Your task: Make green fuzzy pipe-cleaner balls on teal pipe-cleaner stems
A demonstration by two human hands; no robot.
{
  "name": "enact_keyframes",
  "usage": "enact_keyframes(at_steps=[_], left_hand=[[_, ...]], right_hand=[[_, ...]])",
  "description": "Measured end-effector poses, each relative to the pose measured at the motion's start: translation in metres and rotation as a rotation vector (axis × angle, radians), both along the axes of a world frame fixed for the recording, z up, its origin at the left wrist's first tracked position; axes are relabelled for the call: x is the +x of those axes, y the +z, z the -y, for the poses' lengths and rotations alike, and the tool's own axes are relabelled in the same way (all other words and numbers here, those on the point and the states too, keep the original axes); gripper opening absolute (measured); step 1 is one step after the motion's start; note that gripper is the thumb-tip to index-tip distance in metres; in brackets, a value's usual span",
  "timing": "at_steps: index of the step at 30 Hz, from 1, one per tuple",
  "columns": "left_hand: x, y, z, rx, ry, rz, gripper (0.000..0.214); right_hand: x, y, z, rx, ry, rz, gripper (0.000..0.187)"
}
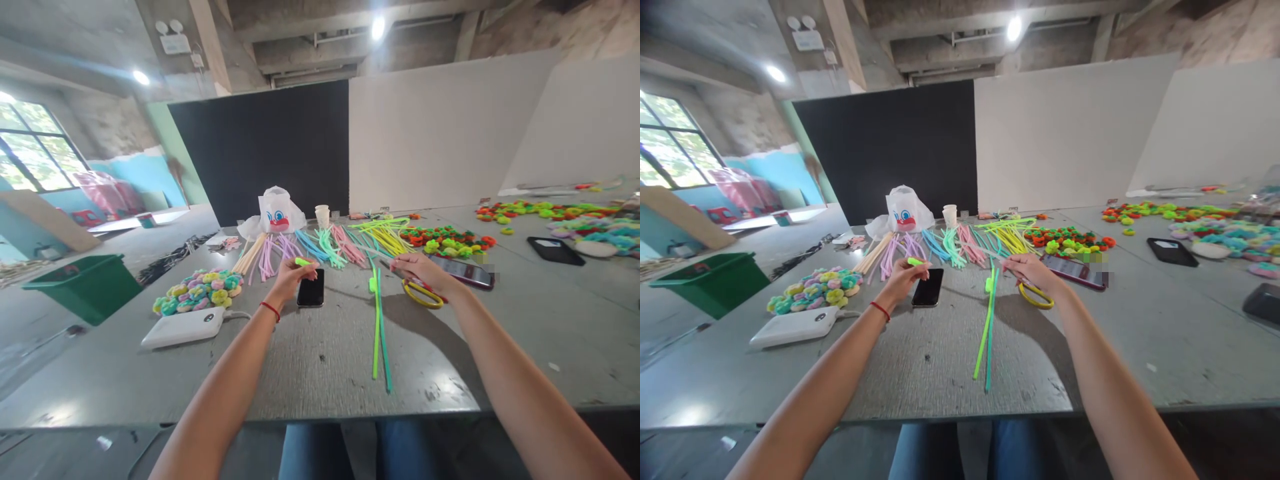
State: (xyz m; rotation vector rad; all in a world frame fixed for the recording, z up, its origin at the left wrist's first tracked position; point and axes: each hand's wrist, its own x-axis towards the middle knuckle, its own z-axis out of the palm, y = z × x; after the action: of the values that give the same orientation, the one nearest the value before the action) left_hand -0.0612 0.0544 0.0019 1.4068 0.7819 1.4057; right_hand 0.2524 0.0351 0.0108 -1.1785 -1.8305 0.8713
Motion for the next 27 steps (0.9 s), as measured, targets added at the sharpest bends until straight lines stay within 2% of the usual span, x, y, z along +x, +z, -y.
enact_keyframes(at_steps=[2, 6, 8, 10, 13, 15, 17, 20, 23, 25, 27], left_hand=[[0.010, -0.003, 0.003, 0.009, -0.057, -0.132, 0.021], [0.047, -0.016, 0.012, 0.100, -0.173, -0.499, 0.020], [0.065, -0.023, 0.017, 0.222, -0.112, -0.605, 0.021], [0.078, -0.028, 0.024, 0.380, -0.015, -0.650, 0.038], [0.085, -0.030, 0.034, 0.562, -0.025, -0.760, 0.057], [0.087, -0.028, 0.040, 0.638, -0.023, -0.852, 0.051], [0.088, -0.027, 0.046, 0.690, 0.034, -0.914, 0.038], [0.095, -0.025, 0.055, 0.677, 0.101, -1.000, 0.019], [0.102, -0.026, 0.061, 0.575, 0.088, -1.019, 0.015], [0.105, -0.027, 0.061, 0.453, 0.069, -0.890, 0.013], [0.106, -0.025, 0.057, 0.286, 0.063, -0.628, 0.016]], right_hand=[[-0.005, -0.005, -0.005, 0.005, -0.055, -0.051, 0.046], [-0.013, -0.013, -0.014, 0.038, -0.158, -0.095, 0.048], [-0.012, -0.014, -0.016, 0.067, -0.203, -0.100, 0.048], [-0.011, -0.015, -0.017, 0.103, -0.238, -0.099, 0.046], [-0.011, -0.015, -0.014, 0.157, -0.282, -0.093, 0.041], [-0.013, -0.016, -0.010, 0.195, -0.329, -0.054, 0.035], [-0.016, -0.017, -0.006, 0.240, -0.382, 0.034, 0.033], [-0.021, -0.016, 0.000, 0.302, -0.464, 0.182, 0.033], [-0.025, -0.012, 0.006, 0.357, -0.563, 0.235, 0.032], [-0.031, -0.009, 0.011, 0.415, -0.615, 0.210, 0.032], [-0.041, -0.008, 0.018, 0.488, -0.618, 0.176, 0.033]])
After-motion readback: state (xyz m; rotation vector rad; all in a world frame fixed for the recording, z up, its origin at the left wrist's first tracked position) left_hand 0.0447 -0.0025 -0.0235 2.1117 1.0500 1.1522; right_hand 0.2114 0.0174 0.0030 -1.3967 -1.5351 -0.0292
